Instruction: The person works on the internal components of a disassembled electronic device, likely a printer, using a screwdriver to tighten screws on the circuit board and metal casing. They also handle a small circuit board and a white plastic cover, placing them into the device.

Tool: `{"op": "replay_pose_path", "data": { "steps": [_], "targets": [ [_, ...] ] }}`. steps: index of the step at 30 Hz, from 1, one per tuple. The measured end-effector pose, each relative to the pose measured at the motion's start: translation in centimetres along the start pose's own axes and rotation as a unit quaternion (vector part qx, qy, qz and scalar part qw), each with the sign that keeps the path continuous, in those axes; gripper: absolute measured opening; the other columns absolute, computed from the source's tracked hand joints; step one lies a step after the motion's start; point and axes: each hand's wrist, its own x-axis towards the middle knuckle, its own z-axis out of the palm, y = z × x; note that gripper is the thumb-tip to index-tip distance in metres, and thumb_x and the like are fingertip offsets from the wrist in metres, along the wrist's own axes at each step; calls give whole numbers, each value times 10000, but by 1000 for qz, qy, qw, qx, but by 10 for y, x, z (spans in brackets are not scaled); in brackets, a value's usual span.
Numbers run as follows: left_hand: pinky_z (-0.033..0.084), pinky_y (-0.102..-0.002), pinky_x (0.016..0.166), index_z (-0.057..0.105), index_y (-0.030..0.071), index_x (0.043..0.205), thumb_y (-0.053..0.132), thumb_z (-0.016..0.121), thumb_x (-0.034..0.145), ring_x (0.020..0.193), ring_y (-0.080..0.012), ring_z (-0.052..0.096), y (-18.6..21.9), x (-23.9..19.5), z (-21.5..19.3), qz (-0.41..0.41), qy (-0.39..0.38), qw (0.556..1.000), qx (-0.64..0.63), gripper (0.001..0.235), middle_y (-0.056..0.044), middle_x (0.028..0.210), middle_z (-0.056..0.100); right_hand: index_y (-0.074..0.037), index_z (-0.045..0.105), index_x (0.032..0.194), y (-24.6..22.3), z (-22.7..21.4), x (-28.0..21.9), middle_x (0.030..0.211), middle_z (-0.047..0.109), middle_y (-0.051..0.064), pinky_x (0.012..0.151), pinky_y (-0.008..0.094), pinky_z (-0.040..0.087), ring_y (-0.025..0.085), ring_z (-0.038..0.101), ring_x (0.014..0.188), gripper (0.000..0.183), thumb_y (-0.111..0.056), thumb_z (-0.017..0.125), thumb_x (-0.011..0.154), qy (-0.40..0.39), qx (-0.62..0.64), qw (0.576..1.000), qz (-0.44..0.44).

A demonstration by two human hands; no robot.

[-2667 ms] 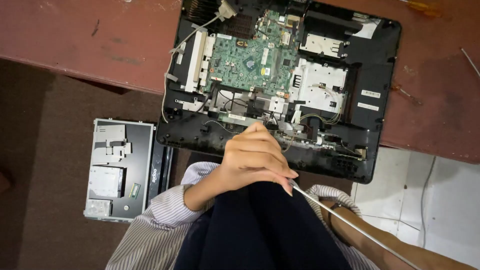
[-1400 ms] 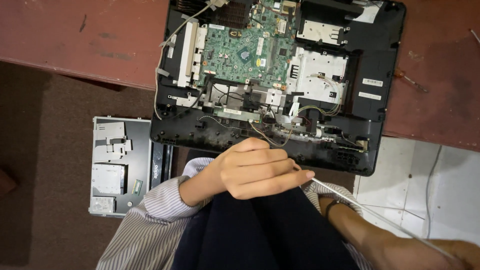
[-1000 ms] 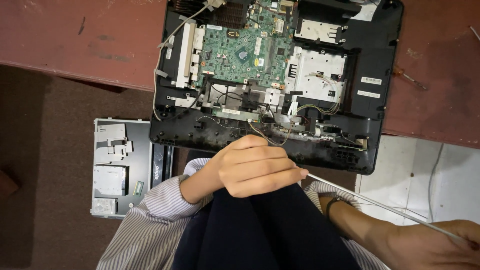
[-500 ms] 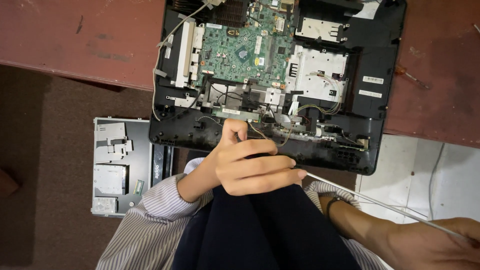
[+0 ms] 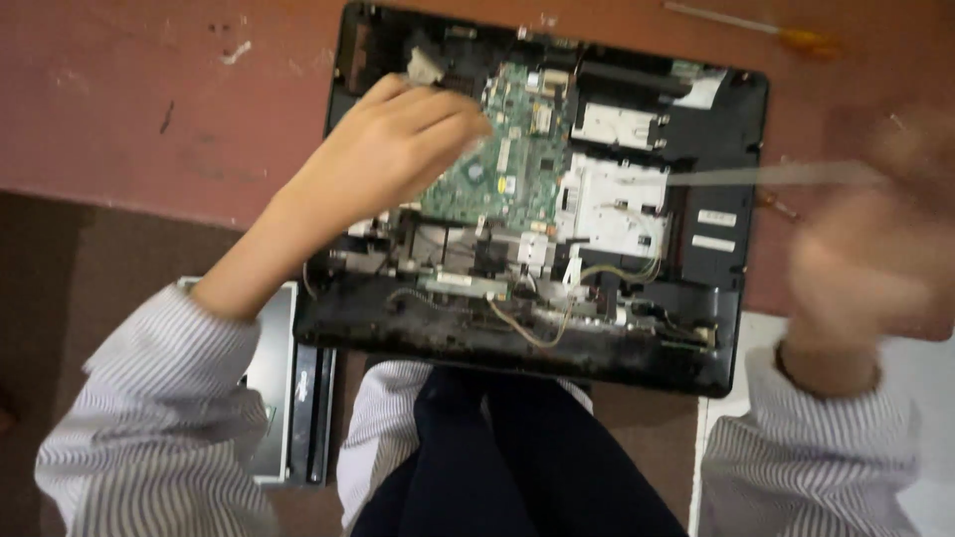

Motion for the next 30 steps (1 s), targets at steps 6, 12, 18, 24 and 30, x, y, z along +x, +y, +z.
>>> {"op": "replay_pose_path", "data": {
  "steps": [6,12,18,24,30],
  "targets": [
    [364,-466,1080,599,163,1460,-59,711,863,1347,-202,570,-63,22,113,12,-140,990,-30,647,-30,1464,627,-271,516,1149,246,45,205,725,377,51,486,314,301,170,344,541,400,-645,562,1014,42,-685,686,-244],
    [246,-568,1198,531,239,1503,-99,645,850,1464,-244,451,-73,9,147,9,-200,977,-70,744,-10,1538,549,-240,464,1202,273,24,238,736,288,51,445,267,185,139,230,510,342,-569,489,1109,-54,-720,659,-212],
    [279,-553,1168,522,250,1515,-36,663,876,1460,-235,467,-69,0,155,-11,-191,979,-66,715,4,1525,572,-217,407,1176,282,12,245,747,276,61,479,285,148,157,214,518,362,-567,473,1115,-51,-737,648,-186],
    [277,-540,1147,530,231,1524,-10,675,886,1444,-230,487,-70,-5,163,-3,-172,984,-55,697,6,1524,576,-186,401,919,278,6,243,679,277,13,465,270,142,125,246,503,563,-736,515,963,27,-752,640,-158],
    [277,-552,1131,552,215,1514,-6,679,890,1433,-225,503,-69,-6,163,-3,-156,987,-44,674,-3,1517,587,-204,365,1169,288,5,246,735,267,97,451,311,151,193,225,493,356,-552,423,1132,-86,-760,618,-183]
  ]
}}
